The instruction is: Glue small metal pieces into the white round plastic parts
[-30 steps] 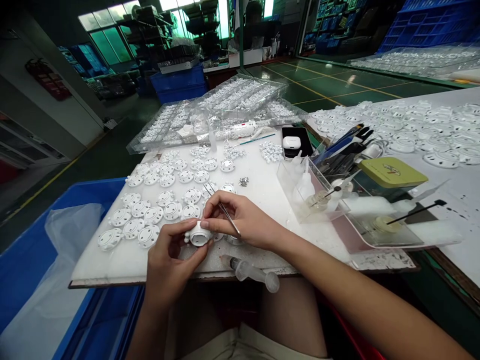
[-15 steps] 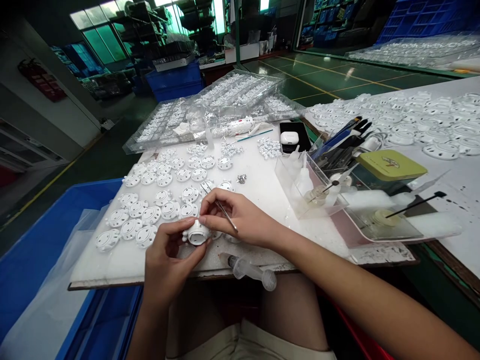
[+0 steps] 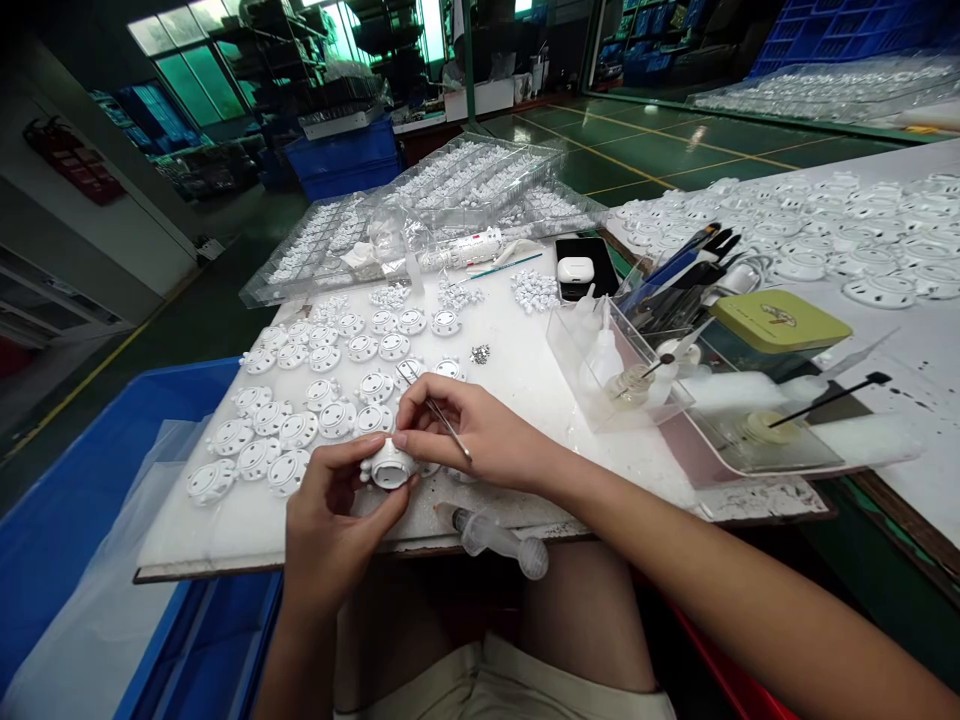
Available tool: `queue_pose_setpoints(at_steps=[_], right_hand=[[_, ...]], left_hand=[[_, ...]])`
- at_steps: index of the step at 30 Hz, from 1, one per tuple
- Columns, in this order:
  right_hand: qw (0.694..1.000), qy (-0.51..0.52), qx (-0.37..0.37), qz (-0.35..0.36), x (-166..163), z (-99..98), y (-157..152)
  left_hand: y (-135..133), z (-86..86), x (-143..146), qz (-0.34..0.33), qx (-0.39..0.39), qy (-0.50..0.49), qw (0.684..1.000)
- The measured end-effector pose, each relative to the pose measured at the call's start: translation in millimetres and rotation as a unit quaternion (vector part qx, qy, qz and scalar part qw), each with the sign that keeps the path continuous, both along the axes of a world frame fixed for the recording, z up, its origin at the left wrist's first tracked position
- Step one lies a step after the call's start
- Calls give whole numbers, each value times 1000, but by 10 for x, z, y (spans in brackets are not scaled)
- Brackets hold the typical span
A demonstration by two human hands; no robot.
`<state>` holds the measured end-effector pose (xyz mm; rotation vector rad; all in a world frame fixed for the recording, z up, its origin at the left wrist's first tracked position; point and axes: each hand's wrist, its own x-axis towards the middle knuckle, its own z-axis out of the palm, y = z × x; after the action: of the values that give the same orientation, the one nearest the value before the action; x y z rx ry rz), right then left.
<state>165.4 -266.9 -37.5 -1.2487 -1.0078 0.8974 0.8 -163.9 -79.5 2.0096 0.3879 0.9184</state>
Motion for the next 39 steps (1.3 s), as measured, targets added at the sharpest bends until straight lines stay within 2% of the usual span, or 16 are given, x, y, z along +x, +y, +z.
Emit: queue_pose_setpoints(at_steps=[18, 20, 23, 26, 29, 32, 35, 37, 39], right_hand=[[1000, -12, 21, -1, 7, -9, -9], [998, -29, 50, -35, 28, -23, -19], [977, -34, 145, -156, 70, -43, -41], [921, -68, 239, -299, 106, -57, -67], [870, -114, 287, -385, 123, -73, -93], [848, -173, 264, -426, 111, -87, -134], [837, -235, 218, -442, 88, -97, -195], [839, -258, 177, -445, 90, -113, -234], [837, -264, 149, -456, 122, -145, -257]], left_hand=[[26, -42, 22, -13, 1, -25, 1000], [22, -48, 23, -6, -9, -28, 1000], [3, -42, 20, 5, -65, -43, 997], [-9, -13, 9, 50, -164, -95, 981], [0, 20, -7, 72, -250, -162, 952], [13, 51, -31, 54, -299, -205, 930], [65, 124, -88, 48, -310, -212, 926], [191, 233, -150, 54, -266, -205, 940], [436, 395, -219, 78, -175, -164, 968]])
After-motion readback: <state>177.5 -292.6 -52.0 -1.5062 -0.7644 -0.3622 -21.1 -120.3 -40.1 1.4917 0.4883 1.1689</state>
